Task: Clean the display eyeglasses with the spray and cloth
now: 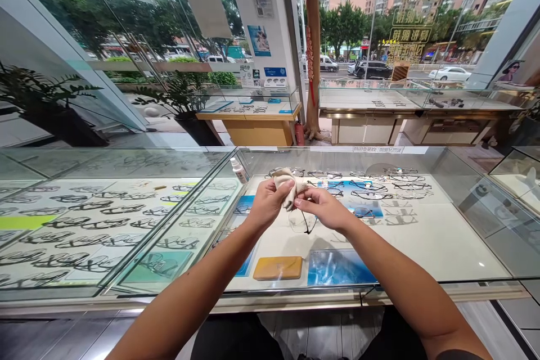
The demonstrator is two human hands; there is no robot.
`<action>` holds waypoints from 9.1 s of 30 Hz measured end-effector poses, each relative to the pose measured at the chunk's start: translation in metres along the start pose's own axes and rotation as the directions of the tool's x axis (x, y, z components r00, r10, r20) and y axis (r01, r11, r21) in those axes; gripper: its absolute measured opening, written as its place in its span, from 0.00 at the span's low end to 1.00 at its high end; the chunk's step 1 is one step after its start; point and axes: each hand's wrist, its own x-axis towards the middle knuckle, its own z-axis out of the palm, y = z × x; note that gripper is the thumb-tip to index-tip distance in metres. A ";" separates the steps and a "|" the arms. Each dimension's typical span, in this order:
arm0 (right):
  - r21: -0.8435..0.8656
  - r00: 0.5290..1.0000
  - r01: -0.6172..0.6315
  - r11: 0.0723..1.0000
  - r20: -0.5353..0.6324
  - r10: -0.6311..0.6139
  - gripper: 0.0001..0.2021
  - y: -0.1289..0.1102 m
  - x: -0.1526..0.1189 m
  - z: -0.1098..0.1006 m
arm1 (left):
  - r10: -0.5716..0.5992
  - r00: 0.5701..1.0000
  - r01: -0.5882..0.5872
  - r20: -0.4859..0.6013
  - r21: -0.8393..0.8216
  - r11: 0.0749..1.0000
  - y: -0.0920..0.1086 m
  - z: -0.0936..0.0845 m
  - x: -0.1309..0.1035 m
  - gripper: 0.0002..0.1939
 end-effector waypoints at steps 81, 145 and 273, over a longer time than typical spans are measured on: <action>0.010 0.975 -0.065 0.998 0.215 0.062 0.21 -0.020 -0.001 -0.054 | 0.694 0.638 -0.685 0.333 0.657 0.315 -0.005 -0.013 0.003 0.33; -0.832 0.507 0.382 0.403 -0.176 -0.844 0.18 -0.138 -0.015 -0.045 | 0.858 0.512 -0.562 -0.039 0.741 0.368 0.130 0.012 0.028 0.22; -0.972 0.339 0.145 0.188 -0.130 -0.932 0.17 -0.129 -0.008 -0.031 | 0.835 0.543 -0.613 -0.089 0.638 0.467 0.116 0.004 0.057 0.24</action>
